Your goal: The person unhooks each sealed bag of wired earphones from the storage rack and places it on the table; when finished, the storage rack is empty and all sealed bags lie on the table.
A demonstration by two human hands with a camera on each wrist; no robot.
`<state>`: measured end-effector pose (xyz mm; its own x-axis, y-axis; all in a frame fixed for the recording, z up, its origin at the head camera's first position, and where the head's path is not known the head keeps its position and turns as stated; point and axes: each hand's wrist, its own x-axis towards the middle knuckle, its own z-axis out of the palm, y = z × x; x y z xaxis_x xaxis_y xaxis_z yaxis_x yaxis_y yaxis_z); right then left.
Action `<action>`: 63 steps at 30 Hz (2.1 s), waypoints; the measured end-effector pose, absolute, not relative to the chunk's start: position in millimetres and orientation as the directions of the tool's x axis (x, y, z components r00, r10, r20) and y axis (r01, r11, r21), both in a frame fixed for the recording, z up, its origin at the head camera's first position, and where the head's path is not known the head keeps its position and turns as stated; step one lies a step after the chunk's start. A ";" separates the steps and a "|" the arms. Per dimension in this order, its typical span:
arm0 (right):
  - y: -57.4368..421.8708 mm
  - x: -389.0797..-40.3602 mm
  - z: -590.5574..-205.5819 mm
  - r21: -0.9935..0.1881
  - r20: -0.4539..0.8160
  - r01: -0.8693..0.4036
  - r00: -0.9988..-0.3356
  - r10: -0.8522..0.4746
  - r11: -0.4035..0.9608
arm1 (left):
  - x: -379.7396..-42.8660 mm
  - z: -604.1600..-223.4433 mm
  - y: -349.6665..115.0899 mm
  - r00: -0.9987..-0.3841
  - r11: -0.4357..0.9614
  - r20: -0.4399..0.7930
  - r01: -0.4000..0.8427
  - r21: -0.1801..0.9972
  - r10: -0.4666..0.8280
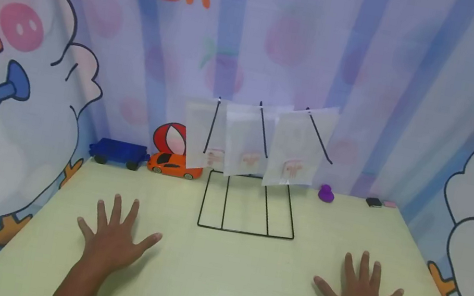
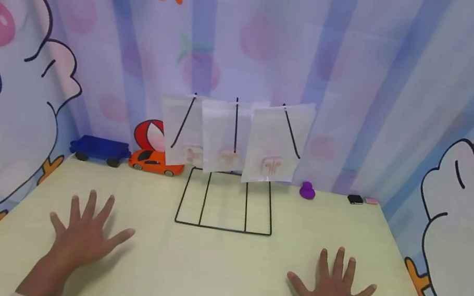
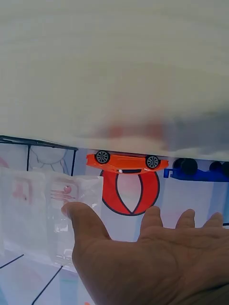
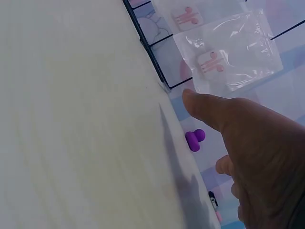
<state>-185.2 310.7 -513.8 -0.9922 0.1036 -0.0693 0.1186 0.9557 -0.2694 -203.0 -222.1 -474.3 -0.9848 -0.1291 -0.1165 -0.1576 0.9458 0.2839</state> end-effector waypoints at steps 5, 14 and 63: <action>306.5 -200.0 -519.9 -0.299 -0.030 0.071 -0.997 0.065 0.952 | -216.5 -476.5 -222.3 -0.987 0.950 -0.099 -0.147 0.274 -0.124; 286.7 -228.2 -529.6 -0.416 0.007 -0.029 -1.000 -0.028 0.909 | -260.0 -479.6 -211.8 -0.998 0.933 -0.021 -0.059 0.356 -0.055; 251.2 -280.8 -526.7 -0.509 0.082 -0.176 -0.984 -0.156 0.843 | -383.7 -477.4 -169.8 -0.987 0.392 0.139 0.157 0.906 0.075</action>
